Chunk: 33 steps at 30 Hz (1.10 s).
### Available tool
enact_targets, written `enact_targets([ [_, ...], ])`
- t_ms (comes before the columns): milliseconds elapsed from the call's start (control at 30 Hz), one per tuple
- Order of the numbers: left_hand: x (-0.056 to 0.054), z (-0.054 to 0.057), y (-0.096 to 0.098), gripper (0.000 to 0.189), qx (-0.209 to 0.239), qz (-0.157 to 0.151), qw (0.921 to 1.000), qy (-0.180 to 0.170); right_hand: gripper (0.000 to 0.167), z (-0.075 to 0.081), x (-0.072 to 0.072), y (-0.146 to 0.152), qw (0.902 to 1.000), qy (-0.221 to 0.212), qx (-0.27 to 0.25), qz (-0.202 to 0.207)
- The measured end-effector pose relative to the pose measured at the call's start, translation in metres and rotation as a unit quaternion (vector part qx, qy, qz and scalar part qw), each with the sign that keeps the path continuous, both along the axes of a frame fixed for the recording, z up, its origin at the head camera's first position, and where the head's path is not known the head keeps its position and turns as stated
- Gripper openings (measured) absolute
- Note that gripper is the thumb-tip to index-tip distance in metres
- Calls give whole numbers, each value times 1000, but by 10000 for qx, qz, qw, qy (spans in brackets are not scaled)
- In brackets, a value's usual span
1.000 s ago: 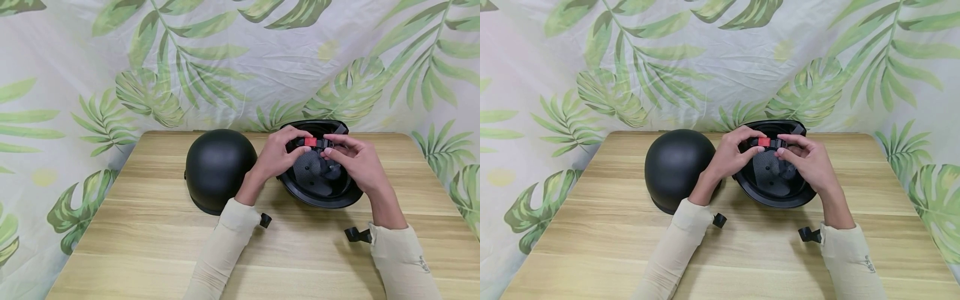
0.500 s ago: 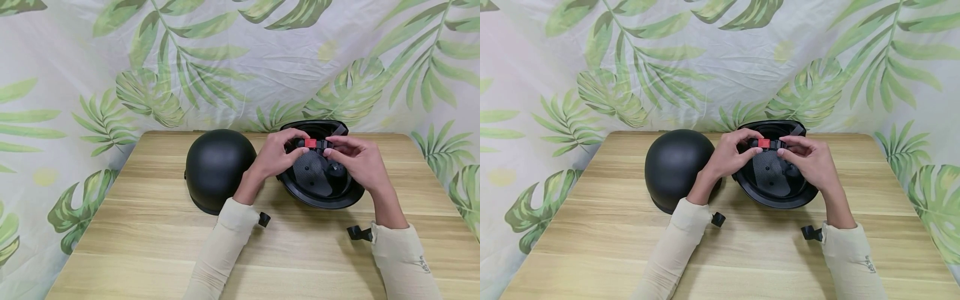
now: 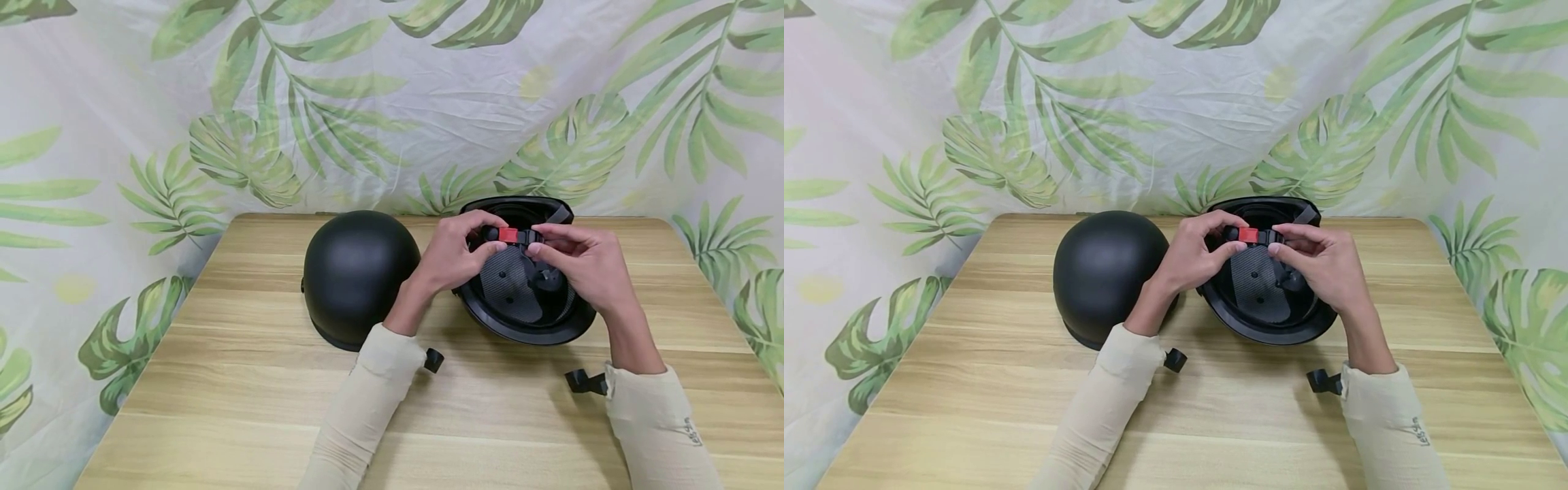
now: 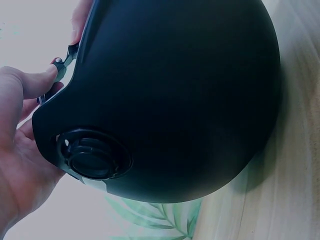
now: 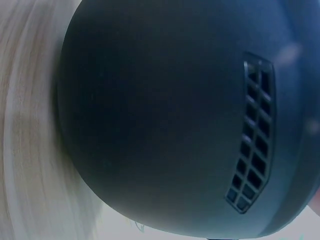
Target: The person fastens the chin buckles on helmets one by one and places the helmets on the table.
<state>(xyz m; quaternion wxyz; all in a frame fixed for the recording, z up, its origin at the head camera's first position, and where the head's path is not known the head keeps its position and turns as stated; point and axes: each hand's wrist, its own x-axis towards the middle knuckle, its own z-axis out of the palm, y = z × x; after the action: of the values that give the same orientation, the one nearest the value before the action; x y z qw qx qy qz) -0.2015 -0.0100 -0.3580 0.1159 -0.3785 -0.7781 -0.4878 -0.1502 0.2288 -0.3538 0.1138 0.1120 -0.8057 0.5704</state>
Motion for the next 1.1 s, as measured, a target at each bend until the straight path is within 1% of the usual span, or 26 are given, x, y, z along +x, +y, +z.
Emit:
enact_targets([
  [200, 2, 0, 2, 23, 2, 28, 10000, 48, 32, 0, 1, -1, 9999, -55, 49, -78],
  [300, 3, 1, 2, 23, -49, -21, 10000, 79, 32, 1, 2, -3, 9999, -82, 46, -65],
  [467, 3, 3, 4, 26, -156, -91, 9997, 147, 34, 6, 2, -8, 9997, -109, 177, -106],
  [567, 3, 3, 3, 26, -179, -73, 9998, 105, 34, 8, 3, -9, 9994, -112, 264, -181],
  [833, 2, 2, 1, 27, -409, -149, 9990, 49, 33, 7, 4, -7, 9995, -244, 189, -23],
  [967, 3, 2, 2, 29, -574, -50, 9982, 146, 34, 7, 3, -5, 9993, -239, 287, -2],
  [1100, 4, 1, 3, 29, -947, 178, 9949, 286, 32, 6, 3, -4, 9978, -73, 649, -68],
])
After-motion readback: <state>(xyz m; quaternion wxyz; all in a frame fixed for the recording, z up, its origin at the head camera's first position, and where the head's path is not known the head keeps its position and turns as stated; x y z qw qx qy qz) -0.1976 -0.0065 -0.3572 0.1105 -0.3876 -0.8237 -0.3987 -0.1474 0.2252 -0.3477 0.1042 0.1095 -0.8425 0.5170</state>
